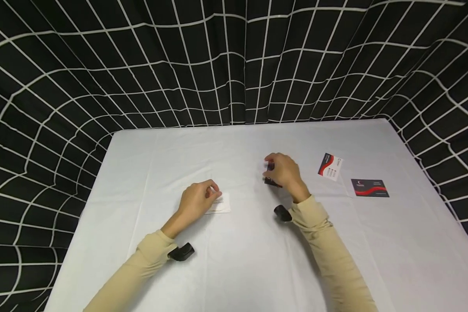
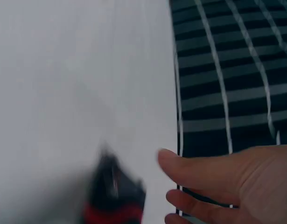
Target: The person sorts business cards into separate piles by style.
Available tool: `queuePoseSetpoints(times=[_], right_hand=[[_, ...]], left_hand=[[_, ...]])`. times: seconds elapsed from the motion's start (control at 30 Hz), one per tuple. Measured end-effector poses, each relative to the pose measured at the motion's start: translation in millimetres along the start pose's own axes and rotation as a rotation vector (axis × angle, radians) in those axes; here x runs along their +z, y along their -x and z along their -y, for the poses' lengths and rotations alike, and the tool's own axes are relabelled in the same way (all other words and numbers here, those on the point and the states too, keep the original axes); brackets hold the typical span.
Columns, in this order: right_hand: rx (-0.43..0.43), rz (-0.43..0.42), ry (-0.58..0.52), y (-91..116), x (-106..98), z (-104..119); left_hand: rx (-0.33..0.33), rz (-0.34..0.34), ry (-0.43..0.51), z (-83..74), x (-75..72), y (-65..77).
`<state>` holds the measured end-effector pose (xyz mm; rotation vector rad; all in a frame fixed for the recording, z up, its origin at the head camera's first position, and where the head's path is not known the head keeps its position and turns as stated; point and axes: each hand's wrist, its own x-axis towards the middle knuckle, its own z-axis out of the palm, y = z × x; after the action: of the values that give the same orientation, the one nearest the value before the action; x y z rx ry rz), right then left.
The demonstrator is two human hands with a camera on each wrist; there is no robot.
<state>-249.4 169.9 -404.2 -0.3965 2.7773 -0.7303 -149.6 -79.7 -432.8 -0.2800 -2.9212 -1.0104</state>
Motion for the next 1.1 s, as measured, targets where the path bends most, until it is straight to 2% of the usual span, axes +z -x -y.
queuePoseSetpoints(times=[0.13,0.23,0.37,0.47,0.57,0.67,0.8,0.87,0.97,1.1], right_hand=[[0.030,0.082,0.120,-10.6,-16.9,-29.6],[0.013,0.119,0.142,-13.9,-19.2,-43.3],[-0.035,0.101,0.070,-14.1,-16.2,-52.9],[-0.053,0.052,-0.004,-8.2,-13.9,-55.7],[-0.037,-0.016,-0.081,4.2,-15.7,-56.6],[0.012,-0.068,-0.169,19.3,-18.8,-56.8],[0.097,-0.075,-0.250,39.3,-15.7,-58.1],[0.129,-0.060,-0.249,49.0,-11.1,-57.7],[0.151,-0.018,-0.208,60.7,-3.2,-58.0],[0.172,0.022,-0.147,68.9,7.5,-57.8]], left_hand=[[0.025,0.030,-0.019,-31.7,23.4,-13.6],[0.011,0.082,-0.057,-51.8,44.2,-25.8],[-0.022,0.147,-0.115,-67.6,67.3,-40.2],[-0.047,0.141,-0.131,-73.3,77.3,-46.1],[-0.075,0.108,-0.096,-75.6,81.1,-48.1],[-0.109,0.085,-0.006,-75.9,80.5,-49.8],[-0.152,0.087,0.140,-74.7,75.7,-51.5],[-0.170,0.088,0.177,-73.4,71.5,-50.7],[-0.182,0.076,0.157,-72.4,66.2,-48.2],[-0.125,0.058,0.018,-72.4,67.0,-44.0]])
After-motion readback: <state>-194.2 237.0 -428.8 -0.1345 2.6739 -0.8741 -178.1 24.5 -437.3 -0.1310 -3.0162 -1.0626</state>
